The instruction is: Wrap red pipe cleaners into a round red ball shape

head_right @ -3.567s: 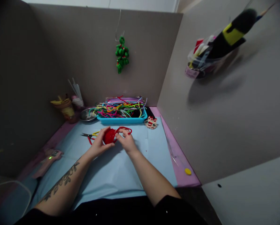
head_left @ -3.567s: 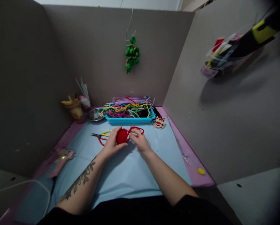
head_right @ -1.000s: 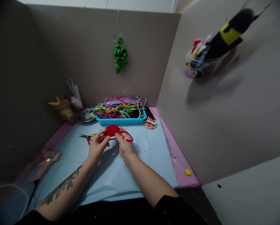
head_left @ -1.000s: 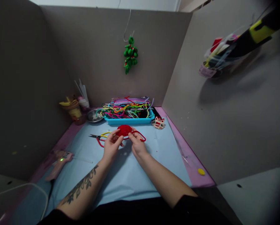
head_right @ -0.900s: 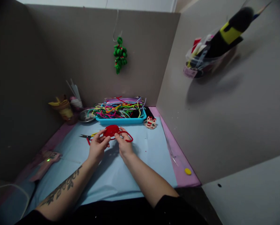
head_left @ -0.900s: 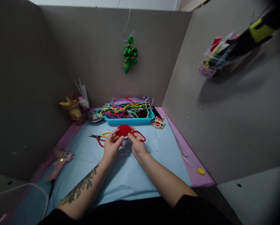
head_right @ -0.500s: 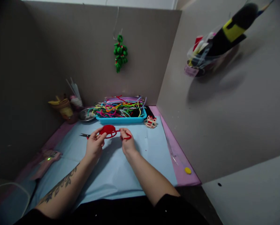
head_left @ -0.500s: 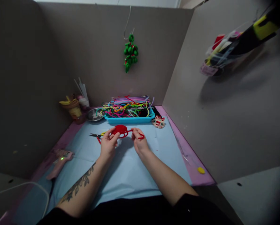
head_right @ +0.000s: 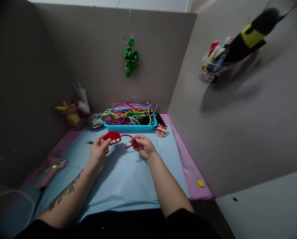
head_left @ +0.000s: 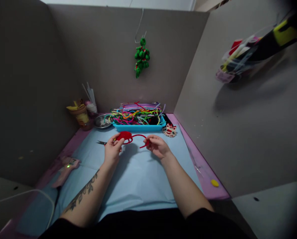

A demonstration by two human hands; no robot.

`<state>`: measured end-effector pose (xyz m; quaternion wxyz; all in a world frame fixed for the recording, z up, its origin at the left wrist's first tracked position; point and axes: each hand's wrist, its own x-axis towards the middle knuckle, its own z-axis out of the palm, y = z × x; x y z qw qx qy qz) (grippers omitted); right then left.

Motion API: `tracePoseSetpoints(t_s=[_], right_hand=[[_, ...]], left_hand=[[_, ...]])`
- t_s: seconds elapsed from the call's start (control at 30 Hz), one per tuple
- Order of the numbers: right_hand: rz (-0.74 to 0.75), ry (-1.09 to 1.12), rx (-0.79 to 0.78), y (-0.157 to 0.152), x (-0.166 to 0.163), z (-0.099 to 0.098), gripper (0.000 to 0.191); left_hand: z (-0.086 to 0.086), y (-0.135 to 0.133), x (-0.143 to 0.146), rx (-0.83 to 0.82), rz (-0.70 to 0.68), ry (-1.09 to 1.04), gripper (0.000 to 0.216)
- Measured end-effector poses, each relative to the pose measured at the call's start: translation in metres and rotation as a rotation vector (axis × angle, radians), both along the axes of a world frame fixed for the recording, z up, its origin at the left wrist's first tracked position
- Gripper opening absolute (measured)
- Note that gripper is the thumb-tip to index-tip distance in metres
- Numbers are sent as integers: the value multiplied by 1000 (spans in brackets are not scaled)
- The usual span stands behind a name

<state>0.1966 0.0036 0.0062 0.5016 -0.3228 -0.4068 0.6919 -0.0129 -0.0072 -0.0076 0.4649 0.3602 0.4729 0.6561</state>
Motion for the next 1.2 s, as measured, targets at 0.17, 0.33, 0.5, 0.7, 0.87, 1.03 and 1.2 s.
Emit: tracePoseSetpoints(t_s=[0.17,0.33,0.5,0.7,0.87,1.03,1.2], right_hand=[[-295,-209,166,4,-13,-9,34],[-421,-267,262,8,-18,-18,26],[-401,-192,275,7,-25,-24,24],[-473,-298,372,0,-36,-24,15],[-388,-343,386,-4,-37,-21,11],[-529,-566,583,-1,-21,-20,5],[-478,-761,806,-1,-15,-17,21]], left_hand=[[1,-1,0,-1,-6,21,59],[-2,-3,6,17,-60,31,55],[1,-6,10,-3,-125,12,52],[2,-8,13,-30,-173,-16,52],[1,-8,14,-28,-187,-27,51],[6,-9,14,-27,-152,-25,51],[3,-8,14,-13,-149,-22,50]])
